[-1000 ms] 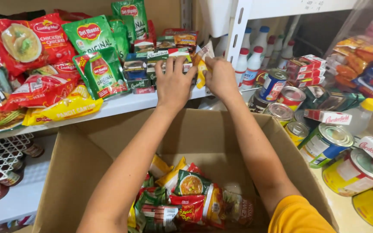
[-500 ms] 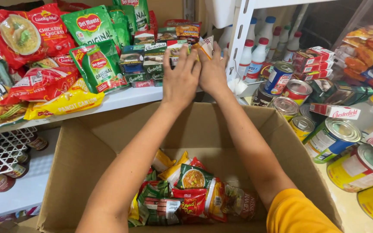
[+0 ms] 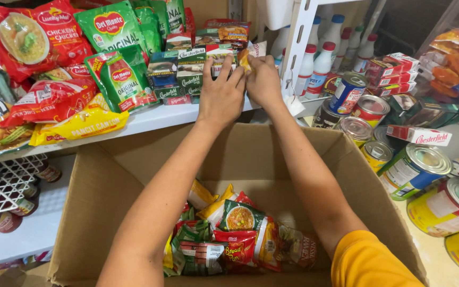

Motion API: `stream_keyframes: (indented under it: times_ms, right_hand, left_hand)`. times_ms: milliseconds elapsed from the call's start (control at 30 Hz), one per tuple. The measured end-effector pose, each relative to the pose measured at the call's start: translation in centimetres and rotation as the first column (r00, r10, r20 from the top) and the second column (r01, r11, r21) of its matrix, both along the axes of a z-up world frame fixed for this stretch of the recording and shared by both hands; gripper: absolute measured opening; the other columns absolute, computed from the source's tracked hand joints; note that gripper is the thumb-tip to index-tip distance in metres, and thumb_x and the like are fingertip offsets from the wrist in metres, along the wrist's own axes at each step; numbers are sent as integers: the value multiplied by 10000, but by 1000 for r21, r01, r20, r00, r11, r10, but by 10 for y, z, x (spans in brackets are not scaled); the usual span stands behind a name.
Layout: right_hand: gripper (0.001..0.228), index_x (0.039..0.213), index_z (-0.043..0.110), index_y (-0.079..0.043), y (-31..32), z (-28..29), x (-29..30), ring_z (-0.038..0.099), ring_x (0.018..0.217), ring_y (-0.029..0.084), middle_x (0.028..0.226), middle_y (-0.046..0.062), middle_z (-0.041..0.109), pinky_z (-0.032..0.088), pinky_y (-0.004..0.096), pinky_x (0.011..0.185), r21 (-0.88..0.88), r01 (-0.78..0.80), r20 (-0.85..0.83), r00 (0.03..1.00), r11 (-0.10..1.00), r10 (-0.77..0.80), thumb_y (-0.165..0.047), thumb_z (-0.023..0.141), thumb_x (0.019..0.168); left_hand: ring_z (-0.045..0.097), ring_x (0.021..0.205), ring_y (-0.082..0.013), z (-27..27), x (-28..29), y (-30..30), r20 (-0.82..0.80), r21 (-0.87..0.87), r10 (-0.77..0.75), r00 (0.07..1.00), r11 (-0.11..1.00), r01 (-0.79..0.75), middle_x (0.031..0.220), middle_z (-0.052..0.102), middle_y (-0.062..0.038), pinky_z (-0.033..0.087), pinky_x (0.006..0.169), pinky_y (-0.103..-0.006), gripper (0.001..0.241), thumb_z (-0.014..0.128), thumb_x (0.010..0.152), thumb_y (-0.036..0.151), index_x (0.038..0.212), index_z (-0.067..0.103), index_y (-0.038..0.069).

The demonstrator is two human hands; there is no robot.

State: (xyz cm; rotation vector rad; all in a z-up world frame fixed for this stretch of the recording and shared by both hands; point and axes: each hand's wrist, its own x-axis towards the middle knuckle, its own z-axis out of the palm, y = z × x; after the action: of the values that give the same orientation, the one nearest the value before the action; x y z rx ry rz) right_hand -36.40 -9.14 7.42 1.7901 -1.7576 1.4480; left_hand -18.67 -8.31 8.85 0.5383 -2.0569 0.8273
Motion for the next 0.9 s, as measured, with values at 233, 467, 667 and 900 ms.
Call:
stream_keyframes:
  times_ms: [233,467,667,900]
  right_hand:
    - [423,1264,708,-12,5,13,11,628,1088,392,1212,228,614,513,432,958,23,22,22,1000,999,-22,8,700,841]
    - [445,1298,693,-10,-13,9,8,597,1206,371,1253,205,646,484,411,1050,34,-50,22,999,998,49,-22,730,854]
    - [562,1356,671,-170,48,45,50,366,1346,579,1496,267,476,341,639,1054,62,210,-234,953,976,-190,-141,799,809]
    - [593,1504,444,41,32,1,8,368,1403,591,1460,318,483,291,596,1189,282,204,-415,907,937,-73,-236,601,1004]
  left_hand:
    - [454,1419,-291,1,8,0,-4,-26,-1,1000,1000,1,1288,625,-28,206,1193,-571,298,658,943,241,1187,749,96]
    - [455,1405,-296,3,17,-2,-62,28,-55,997,998,57,1261,624,-36,209,1167,-597,296,661,931,255,1146,747,71]
    - [432,1427,-296,2,18,2,-76,73,-62,995,995,67,1275,619,-35,190,1175,-617,269,671,943,250,1136,740,76]
    - [303,1540,-299,-2,15,1,-57,-8,-20,998,1000,20,1431,593,-26,68,1217,-610,304,617,1011,320,1233,732,146]
